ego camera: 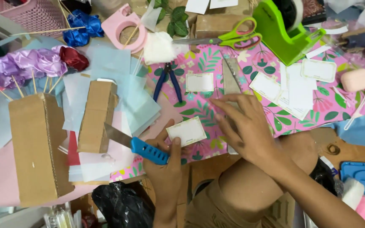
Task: The person measures and cuts small rectangular pieces of white paper using a ruler, a utility knife, and scissors. They align the ruler on the paper, score the edges with the knife, and then trim the pieces with scissors.
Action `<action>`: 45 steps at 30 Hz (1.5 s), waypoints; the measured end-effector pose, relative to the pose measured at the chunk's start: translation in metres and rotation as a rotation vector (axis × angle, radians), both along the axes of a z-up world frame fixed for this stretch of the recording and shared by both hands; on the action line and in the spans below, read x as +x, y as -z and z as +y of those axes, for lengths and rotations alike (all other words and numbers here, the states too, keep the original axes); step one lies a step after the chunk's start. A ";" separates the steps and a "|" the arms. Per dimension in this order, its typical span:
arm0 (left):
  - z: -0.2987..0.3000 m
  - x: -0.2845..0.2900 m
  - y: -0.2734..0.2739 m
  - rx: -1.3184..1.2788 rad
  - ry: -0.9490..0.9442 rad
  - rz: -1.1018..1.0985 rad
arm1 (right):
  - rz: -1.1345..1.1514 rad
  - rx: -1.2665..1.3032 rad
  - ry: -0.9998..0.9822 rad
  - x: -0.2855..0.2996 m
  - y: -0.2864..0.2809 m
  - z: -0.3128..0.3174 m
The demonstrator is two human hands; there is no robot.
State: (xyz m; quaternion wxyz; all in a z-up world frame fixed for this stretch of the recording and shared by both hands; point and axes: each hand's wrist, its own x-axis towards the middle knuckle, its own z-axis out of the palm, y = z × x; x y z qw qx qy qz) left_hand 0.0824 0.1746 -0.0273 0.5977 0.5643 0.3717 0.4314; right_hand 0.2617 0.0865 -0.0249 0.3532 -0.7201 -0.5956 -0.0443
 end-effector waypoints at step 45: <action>-0.033 0.045 -0.002 -0.001 0.291 0.177 | 0.421 -0.697 0.323 0.135 -0.016 -0.013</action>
